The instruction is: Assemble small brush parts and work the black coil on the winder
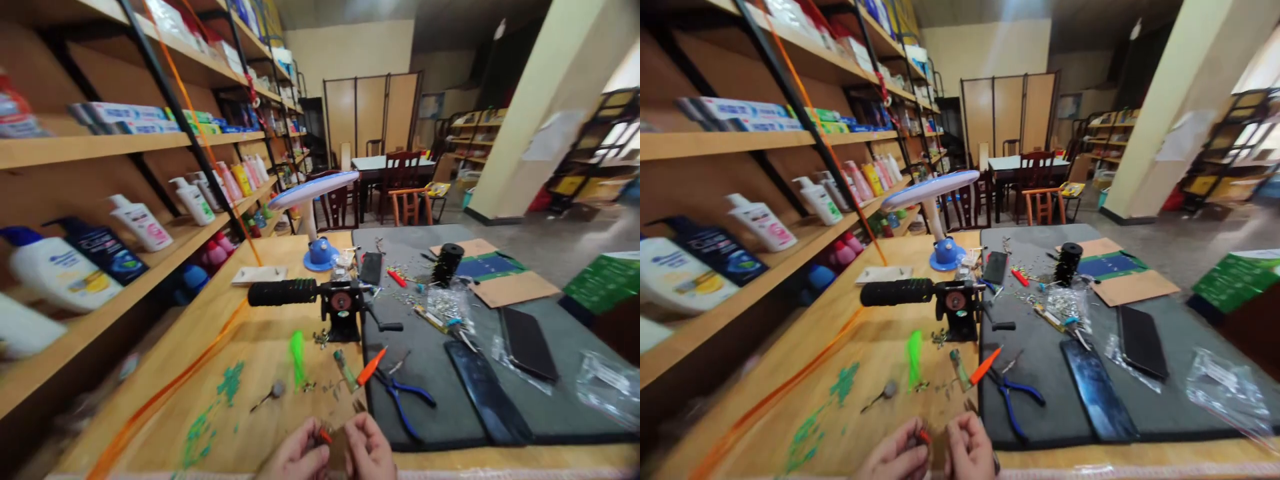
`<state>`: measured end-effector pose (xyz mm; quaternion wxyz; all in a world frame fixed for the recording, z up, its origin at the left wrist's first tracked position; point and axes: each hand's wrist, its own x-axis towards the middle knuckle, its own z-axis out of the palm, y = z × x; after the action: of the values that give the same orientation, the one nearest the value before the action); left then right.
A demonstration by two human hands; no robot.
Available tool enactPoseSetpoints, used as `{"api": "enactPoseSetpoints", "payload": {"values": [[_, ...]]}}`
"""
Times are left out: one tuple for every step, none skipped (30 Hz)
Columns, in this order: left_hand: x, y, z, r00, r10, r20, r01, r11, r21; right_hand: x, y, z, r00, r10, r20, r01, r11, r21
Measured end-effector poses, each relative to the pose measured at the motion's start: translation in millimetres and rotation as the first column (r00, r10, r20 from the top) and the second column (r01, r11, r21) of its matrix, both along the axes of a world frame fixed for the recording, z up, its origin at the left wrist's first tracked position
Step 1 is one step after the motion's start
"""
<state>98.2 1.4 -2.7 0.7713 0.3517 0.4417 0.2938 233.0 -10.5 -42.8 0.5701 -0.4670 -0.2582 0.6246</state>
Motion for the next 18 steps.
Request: {"api": "enactPoseSetpoints", "payload": {"values": [[-5, -5, -4.8, 0.999, 0.051, -0.004, -0.051, 0.999, -0.009, -3, -2, -0.6, 1.000, 0.015, 0.011, -0.015, 1.000, -0.011], [-8, -9, -8.4, 0.994, 0.106, -0.008, -0.106, 0.994, -0.004, -7, -5, -0.4, 0.999, 0.035, 0.036, -0.034, 0.999, -0.012], [-11, -13, -11.3, 0.988, 0.157, -0.011, -0.157, 0.988, 0.006, -10, -9, 0.3, 0.996, 0.056, 0.066, -0.055, 0.998, -0.008], [-13, -16, -13.7, 0.980, 0.199, -0.015, -0.199, 0.980, 0.010, -12, -12, 1.2, 0.992, 0.080, 0.095, -0.080, 0.997, -0.005], [-16, -19, -15.8, 0.974, 0.224, -0.019, -0.224, 0.975, 0.005, -15, -15, 2.0, 0.987, 0.106, 0.118, -0.106, 0.994, -0.004], [-18, -22, -17.5, 0.970, 0.242, -0.017, -0.242, 0.970, -0.005, -18, -18, 2.5, 0.982, 0.129, 0.134, -0.130, 0.992, -0.005], [-20, -24, -19.1, 0.967, 0.256, -0.011, -0.257, 0.966, -0.018, -20, -21, 2.5, 0.978, 0.149, 0.144, -0.149, 0.989, -0.007], [-23, -25, -20.4, 0.963, 0.268, -0.003, -0.268, 0.963, -0.028, -23, -23, 2.0, 0.975, 0.165, 0.149, -0.165, 0.986, -0.012], [-25, -27, -21.4, 0.960, 0.278, 0.004, -0.278, 0.960, -0.043, -25, -24, 1.1, 0.972, 0.180, 0.153, -0.180, 0.984, -0.018], [-27, -28, -22.3, 0.958, 0.287, 0.009, -0.286, 0.956, -0.061, -27, -26, -0.2, 0.967, 0.197, 0.160, -0.195, 0.980, -0.026], [-29, -29, -23.0, 0.956, 0.293, 0.010, -0.291, 0.953, -0.079, -28, -26, -1.7, 0.962, 0.213, 0.169, -0.210, 0.977, -0.034], [-31, -30, -23.6, 0.956, 0.295, 0.008, -0.293, 0.951, -0.094, -30, -27, -3.0, 0.958, 0.229, 0.173, -0.225, 0.973, -0.044], [-32, -31, -24.2, 0.957, 0.291, 0.006, -0.289, 0.952, -0.105, -31, -27, -4.0, 0.955, 0.243, 0.173, -0.237, 0.970, -0.053], [-34, -33, -24.8, 0.958, 0.286, 0.006, -0.284, 0.953, -0.109, -31, -27, -4.6, 0.952, 0.251, 0.173, -0.244, 0.968, -0.059], [-35, -34, -25.3, 0.960, 0.281, 0.011, -0.278, 0.955, -0.107, -32, -26, -4.7, 0.951, 0.252, 0.180, -0.245, 0.968, -0.063], [-36, -35, -25.8, 0.961, 0.277, 0.015, -0.274, 0.957, -0.098, -32, -25, -4.2, 0.949, 0.249, 0.192, -0.241, 0.968, -0.064], [-36, -36, -26.2, 0.961, 0.275, 0.017, -0.272, 0.958, -0.086, -32, -25, -3.3, 0.948, 0.244, 0.206, -0.236, 0.970, -0.064], [-37, -37, -26.5, 0.963, 0.270, 0.018, -0.268, 0.961, -0.074, -33, -24, -2.1, 0.945, 0.239, 0.222, -0.230, 0.971, -0.064]]}}
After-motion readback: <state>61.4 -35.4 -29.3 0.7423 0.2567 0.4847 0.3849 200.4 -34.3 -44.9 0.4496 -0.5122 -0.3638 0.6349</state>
